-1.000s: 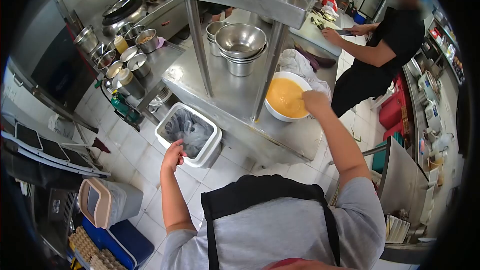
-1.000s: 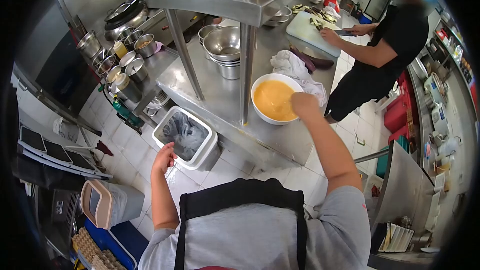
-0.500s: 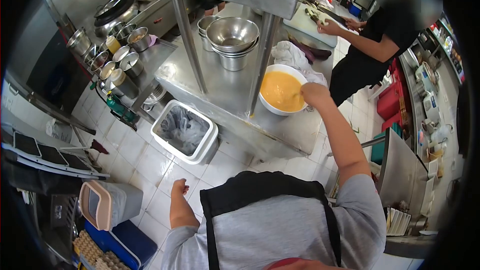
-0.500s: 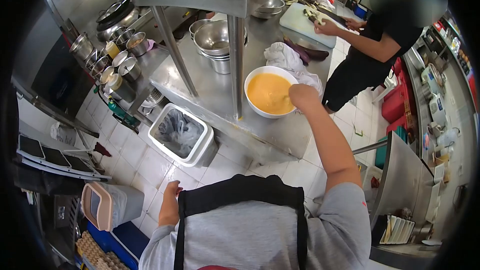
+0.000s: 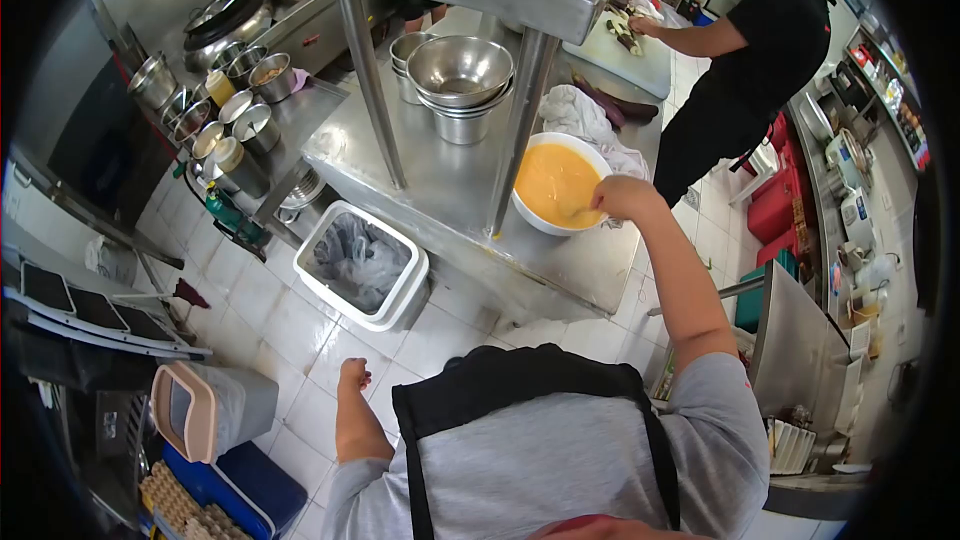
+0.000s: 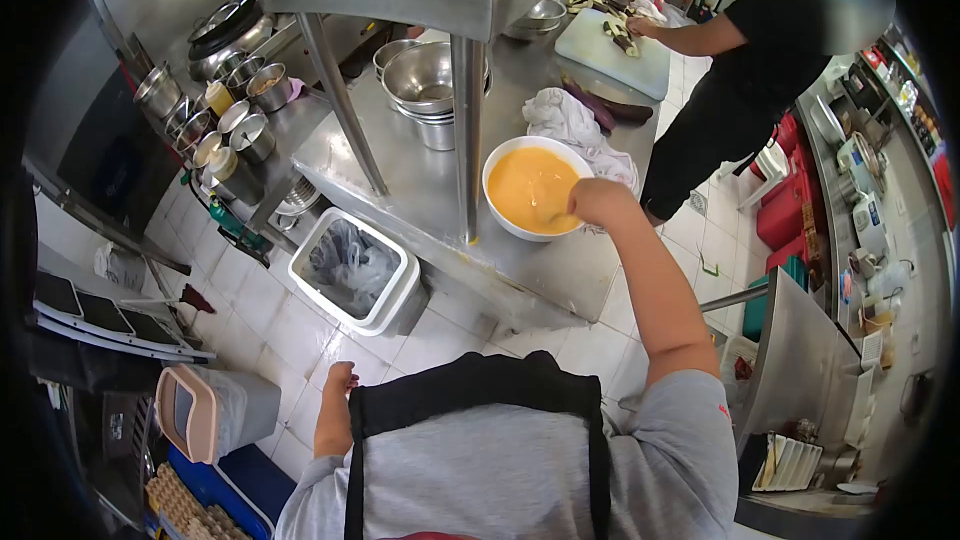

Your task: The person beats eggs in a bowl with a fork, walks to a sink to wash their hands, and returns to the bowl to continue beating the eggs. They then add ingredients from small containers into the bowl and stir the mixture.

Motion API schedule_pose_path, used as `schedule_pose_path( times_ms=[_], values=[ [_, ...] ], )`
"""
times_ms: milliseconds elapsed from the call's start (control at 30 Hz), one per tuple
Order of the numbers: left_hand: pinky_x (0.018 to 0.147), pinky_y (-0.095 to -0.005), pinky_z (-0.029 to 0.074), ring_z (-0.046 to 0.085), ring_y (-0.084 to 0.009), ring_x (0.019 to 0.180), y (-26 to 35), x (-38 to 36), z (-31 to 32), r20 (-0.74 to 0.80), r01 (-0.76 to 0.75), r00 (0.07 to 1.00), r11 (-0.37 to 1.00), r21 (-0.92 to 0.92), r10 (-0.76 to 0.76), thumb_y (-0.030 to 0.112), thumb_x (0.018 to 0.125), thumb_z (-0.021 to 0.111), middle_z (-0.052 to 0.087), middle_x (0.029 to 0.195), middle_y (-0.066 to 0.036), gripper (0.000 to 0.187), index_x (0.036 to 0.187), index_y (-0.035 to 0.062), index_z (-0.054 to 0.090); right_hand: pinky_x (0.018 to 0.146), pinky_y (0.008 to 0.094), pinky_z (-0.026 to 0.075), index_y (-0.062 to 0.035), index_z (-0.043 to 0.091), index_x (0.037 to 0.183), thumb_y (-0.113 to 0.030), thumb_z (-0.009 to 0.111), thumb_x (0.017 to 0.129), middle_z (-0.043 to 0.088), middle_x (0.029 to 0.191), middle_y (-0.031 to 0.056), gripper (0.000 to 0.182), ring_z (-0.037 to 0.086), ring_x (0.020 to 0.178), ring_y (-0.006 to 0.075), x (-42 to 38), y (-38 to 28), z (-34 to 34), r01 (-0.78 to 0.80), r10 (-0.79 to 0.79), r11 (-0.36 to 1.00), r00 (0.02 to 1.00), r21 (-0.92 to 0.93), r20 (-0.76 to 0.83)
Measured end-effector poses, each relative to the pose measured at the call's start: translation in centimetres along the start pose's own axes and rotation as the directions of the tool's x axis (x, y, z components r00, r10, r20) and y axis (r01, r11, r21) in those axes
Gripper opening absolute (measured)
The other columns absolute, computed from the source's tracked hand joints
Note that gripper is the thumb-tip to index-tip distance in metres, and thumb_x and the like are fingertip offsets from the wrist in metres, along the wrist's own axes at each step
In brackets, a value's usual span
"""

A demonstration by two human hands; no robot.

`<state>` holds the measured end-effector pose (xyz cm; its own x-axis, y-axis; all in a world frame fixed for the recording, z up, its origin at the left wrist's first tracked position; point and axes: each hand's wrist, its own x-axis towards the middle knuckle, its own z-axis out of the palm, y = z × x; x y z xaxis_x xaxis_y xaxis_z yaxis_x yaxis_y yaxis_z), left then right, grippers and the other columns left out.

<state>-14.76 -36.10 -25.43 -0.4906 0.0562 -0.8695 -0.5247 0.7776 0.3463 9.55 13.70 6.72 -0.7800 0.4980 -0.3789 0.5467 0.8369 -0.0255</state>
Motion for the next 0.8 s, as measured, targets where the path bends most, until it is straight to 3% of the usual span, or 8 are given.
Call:
schedule_pose_path(
  times_ms=[100,133,233,367,500,633,667,800],
  values=[
    [0.036,-0.0308,0.034,0.048,-0.0172,0.040,-0.8,1.3,0.0,0.031,0.069,0.997,0.997,0.032,-0.070,0.021,0.078,0.044,0.055,0.064,-0.013,0.025,0.092,0.0015,0.049,0.062,0.0355,0.047,-0.0147,0.064,0.085,-0.012,0.047,0.072,0.062,0.079,0.0073,0.021,0.060,0.073,0.0229,0.5,-2.4,2.3,-0.208,0.141,0.964,0.928,-0.164,-0.345],
    [0.036,-0.0310,0.034,0.048,-0.0177,0.040,-0.6,0.5,0.1,0.018,0.063,0.998,0.998,0.015,-0.063,0.021,0.078,0.044,0.055,0.065,-0.013,0.026,0.093,0.0013,0.048,0.061,0.0349,0.047,-0.0147,0.063,0.084,-0.013,0.047,0.072,0.062,0.079,0.0066,0.020,0.060,0.072,0.0229,0.5,-2.7,3.1,-0.083,0.001,0.977,0.922,-0.197,-0.387],
    [0.036,-0.0313,0.034,0.048,-0.0179,0.040,-1.1,0.7,0.0,0.013,0.020,1.000,0.999,-0.030,-0.020,0.022,0.078,0.045,0.055,0.065,-0.013,0.026,0.093,0.0014,0.048,0.060,0.0359,0.046,-0.0114,0.062,0.081,-0.013,0.046,0.072,0.062,0.079,0.0091,0.018,0.060,0.073,0.0236,-2.4,-3.5,-1.8,-0.083,0.090,0.996,0.964,0.038,-0.251],
    [0.035,-0.0310,0.033,0.048,-0.0176,0.040,-2.3,1.5,0.1,0.004,0.073,0.997,0.997,-0.039,-0.072,0.022,0.078,0.045,0.055,0.065,-0.013,0.024,0.091,0.0011,0.048,0.063,0.0375,0.046,-0.0149,0.062,0.087,-0.015,0.045,0.074,0.062,0.080,0.0043,0.021,0.059,0.078,0.0227,-0.5,-2.1,1.2,-0.252,0.179,0.939,0.940,-0.236,-0.289],
    [0.033,-0.0306,0.032,0.048,-0.0176,0.039,-2.2,1.0,0.4,0.022,0.077,0.997,0.996,-0.052,-0.076,0.021,0.078,0.044,0.055,0.065,-0.013,0.024,0.089,0.0004,0.047,0.069,0.0395,0.045,-0.0121,0.061,0.087,-0.016,0.044,0.075,0.061,0.086,0.0089,0.021,0.058,0.082,0.0266,-0.9,-4.2,-0.2,0.048,-0.049,0.999,0.978,-0.008,-0.203],
    [0.033,-0.0305,0.032,0.048,-0.0182,0.040,-2.4,0.8,0.3,0.021,0.061,0.998,0.995,-0.083,-0.059,0.020,0.078,0.044,0.055,0.065,-0.014,0.024,0.089,-0.0002,0.047,0.071,0.0383,0.045,-0.0134,0.061,0.090,-0.017,0.044,0.076,0.061,0.089,0.0095,0.023,0.058,0.083,0.0245,0.2,-3.8,0.8,-0.249,0.247,0.968,0.943,0.022,-0.222],
    [0.033,-0.0306,0.032,0.048,-0.0182,0.039,-2.1,0.9,0.4,0.012,0.041,0.999,0.995,-0.090,-0.040,0.020,0.078,0.044,0.055,0.065,-0.014,0.024,0.089,-0.0003,0.047,0.069,0.0373,0.046,-0.0116,0.062,0.090,-0.018,0.044,0.076,0.061,0.089,0.0093,0.023,0.058,0.082,0.0242,-0.5,-4.8,1.0,-0.130,0.118,0.991,0.968,-0.042,-0.222],
    [0.033,-0.0304,0.033,0.049,-0.0183,0.040,-3.4,1.1,0.1,0.013,0.069,0.998,0.995,-0.075,-0.068,0.019,0.077,0.043,0.054,0.066,-0.014,0.024,0.090,-0.0009,0.046,0.070,0.0380,0.046,-0.0117,0.061,0.091,-0.018,0.042,0.077,0.061,0.091,0.0106,0.025,0.058,0.082,0.0263,-0.3,-2.5,-0.1,-0.169,0.212,0.968,0.946,0.183,-0.247]
  ],
)
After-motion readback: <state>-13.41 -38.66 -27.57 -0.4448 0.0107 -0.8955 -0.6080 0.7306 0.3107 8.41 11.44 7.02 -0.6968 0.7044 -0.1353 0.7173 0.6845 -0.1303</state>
